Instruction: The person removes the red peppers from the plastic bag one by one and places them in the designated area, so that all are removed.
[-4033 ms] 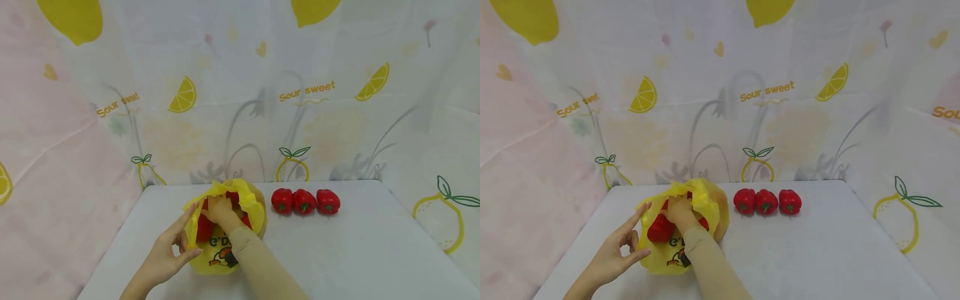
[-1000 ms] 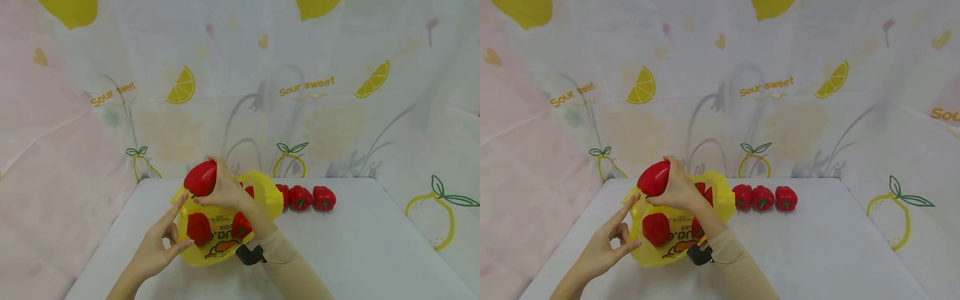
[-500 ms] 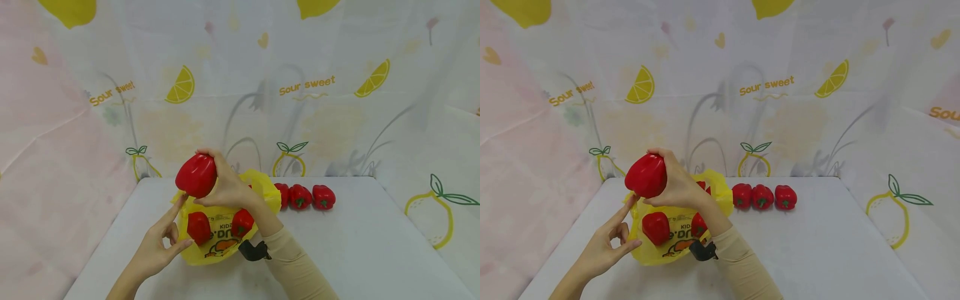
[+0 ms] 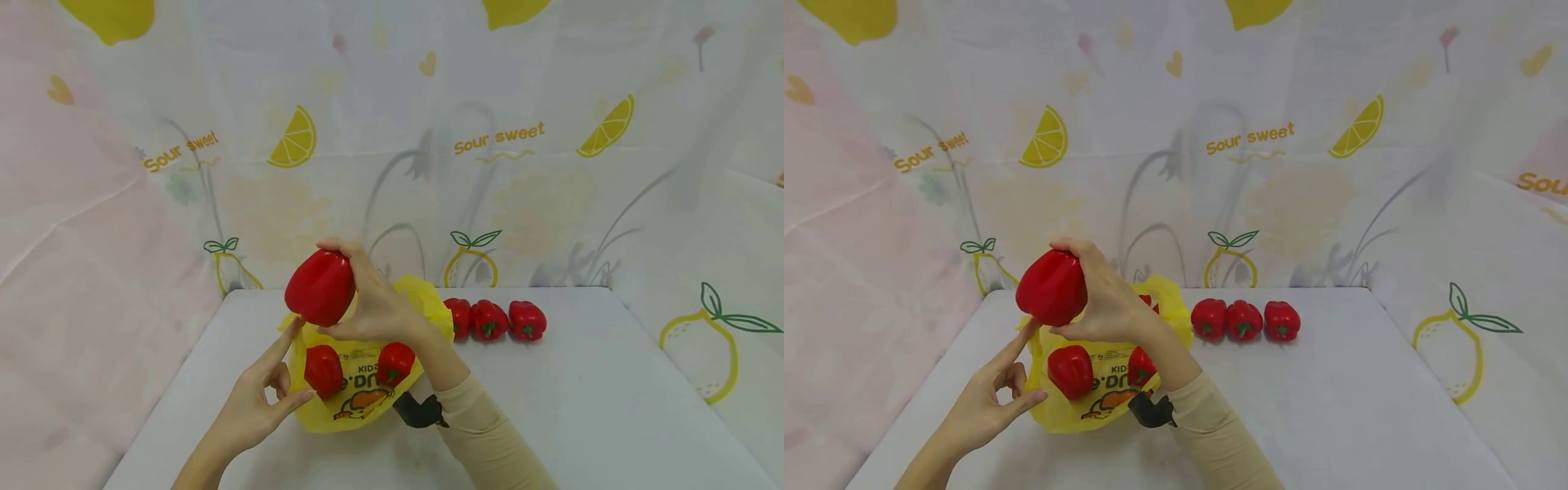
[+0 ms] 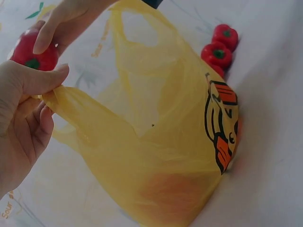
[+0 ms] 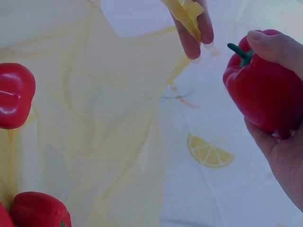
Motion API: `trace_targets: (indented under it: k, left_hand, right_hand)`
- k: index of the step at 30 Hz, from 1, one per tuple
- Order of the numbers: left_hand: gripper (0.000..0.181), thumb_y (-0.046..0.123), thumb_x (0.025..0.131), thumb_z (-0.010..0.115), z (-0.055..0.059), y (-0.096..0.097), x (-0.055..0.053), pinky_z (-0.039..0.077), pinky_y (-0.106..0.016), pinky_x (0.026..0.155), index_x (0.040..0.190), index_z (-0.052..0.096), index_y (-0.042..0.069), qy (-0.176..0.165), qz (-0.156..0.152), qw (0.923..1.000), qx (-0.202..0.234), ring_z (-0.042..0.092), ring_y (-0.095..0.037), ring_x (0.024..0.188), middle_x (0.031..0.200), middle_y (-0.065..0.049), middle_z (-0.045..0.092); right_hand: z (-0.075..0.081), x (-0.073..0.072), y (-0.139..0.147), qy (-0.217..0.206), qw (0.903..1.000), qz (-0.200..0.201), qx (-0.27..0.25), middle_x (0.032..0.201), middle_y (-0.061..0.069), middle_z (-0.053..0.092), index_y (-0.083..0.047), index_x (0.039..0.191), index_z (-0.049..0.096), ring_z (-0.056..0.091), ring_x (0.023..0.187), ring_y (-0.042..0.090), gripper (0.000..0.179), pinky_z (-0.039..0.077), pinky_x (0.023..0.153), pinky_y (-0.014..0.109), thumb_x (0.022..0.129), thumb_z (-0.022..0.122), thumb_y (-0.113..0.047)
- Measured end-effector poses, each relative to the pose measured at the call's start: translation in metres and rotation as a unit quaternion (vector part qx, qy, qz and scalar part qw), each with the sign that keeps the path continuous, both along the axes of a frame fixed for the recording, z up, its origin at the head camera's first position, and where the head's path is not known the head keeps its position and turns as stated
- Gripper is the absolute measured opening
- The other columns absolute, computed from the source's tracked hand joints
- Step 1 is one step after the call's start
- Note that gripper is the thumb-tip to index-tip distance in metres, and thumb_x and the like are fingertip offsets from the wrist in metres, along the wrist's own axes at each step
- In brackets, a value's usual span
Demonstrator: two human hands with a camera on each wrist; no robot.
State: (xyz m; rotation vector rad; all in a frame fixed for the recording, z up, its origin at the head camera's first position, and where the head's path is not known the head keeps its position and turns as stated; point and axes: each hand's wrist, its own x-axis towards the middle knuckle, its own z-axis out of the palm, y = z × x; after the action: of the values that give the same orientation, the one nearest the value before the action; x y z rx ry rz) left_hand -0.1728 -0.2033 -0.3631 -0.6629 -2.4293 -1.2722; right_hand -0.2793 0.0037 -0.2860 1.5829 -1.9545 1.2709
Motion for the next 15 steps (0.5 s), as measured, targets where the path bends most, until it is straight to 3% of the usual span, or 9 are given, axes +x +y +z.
trace_targets:
  k: [10, 15]
  left_hand:
    - [0.096, -0.002, 0.074, 0.080, 0.001, 0.001, 0.000, 0.045, -0.022, 0.052, 0.153, 0.028, 0.019, 0.005, -0.005, 1.0000, 0.003, 0.043, -0.006, 0.053, 0.101, 0.009, 0.054]
    - [0.097, -0.002, 0.073, 0.080, 0.001, 0.001, -0.001, 0.045, -0.022, 0.053, 0.153, 0.029, 0.018, 0.010, -0.006, 0.9999, 0.001, 0.043, -0.006, 0.053, 0.120, 0.012, 0.055]
  right_hand:
    - [0.006, 0.001, 0.011, 0.028, 0.9995, 0.014, -0.010, 0.138, 0.016, 0.036, -0.001, 0.139, 0.020, 0.042, 0.123, 0.024, 0.098, 0.047, 0.093, 0.027, 0.066, 0.085, -0.004]
    - [0.007, 0.003, 0.017, 0.021, 0.9997, 0.011, -0.007, 0.139, 0.015, 0.036, -0.002, 0.140, 0.021, 0.041, 0.124, 0.024, 0.098, 0.048, 0.092, 0.028, 0.066, 0.086, -0.004]
